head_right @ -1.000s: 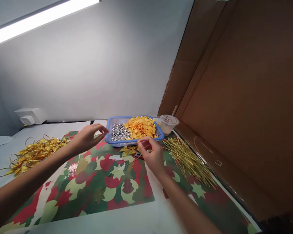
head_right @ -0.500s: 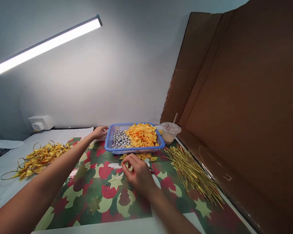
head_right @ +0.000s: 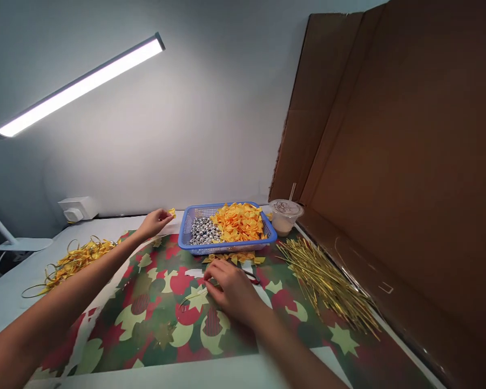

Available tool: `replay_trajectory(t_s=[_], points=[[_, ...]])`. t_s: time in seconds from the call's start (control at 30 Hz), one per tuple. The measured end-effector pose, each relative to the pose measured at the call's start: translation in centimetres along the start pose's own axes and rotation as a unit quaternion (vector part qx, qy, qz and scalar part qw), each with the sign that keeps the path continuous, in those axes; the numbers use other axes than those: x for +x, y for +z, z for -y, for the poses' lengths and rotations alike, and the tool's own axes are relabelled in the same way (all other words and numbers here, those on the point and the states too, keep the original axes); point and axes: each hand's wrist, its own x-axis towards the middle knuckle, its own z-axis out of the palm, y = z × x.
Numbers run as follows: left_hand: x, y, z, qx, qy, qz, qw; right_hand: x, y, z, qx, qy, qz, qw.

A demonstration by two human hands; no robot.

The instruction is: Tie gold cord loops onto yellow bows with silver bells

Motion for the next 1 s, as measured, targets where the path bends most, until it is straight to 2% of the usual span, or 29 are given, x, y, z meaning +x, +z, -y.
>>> replay_trajectory(t_s=[0.13,0.23,0.33,0.37,0.43,0.5,0.57,0.7,0.83,1.0], points=[[-4.3,-1.1,-1.1,-0.088,0.027,-0.054,0.994,-0.3,0.3,0.4,-0.002,-0.025,0.033,0.999],[-8.2,-0.9,-2.9,-0.166,0.065,-0.057,0.982,-0.3,0.4,1.1,0.03,-0.02,0.032,0.999],[-11.6,-0.1,-5.2,-0.228,0.091,-0.018,0.969,-0.2,0.6,2.1,0.143,0.066,-0.015,0.987],[-12.6,0.3,-5.8,-0.253,0.093,-0.001,0.963,-0.1,0.7,2.4,0.201,0.111,-0.037,0.973],[-13.9,1.1,-6.8,-0.363,0.074,0.051,0.928,0.0,0.8,3.0,0.301,0.184,-0.069,0.933],[-14.7,1.9,-7.4,-0.421,0.052,0.096,0.901,0.2,0.9,3.2,0.362,0.217,-0.083,0.903],[-15.0,2.5,-7.7,-0.445,0.033,0.115,0.887,0.4,0.8,3.2,0.379,0.225,-0.088,0.894],[-15.0,3.1,-7.6,-0.437,0.003,0.117,0.892,0.5,0.5,2.7,0.411,0.238,-0.096,0.875],[-15.2,2.6,-7.6,-0.423,-0.022,0.122,0.898,0.6,0.4,2.2,0.435,0.247,-0.102,0.86],[-15.4,2.1,-7.8,-0.447,-0.074,0.182,0.873,0.7,0.5,2.3,0.453,0.252,-0.114,0.847]])
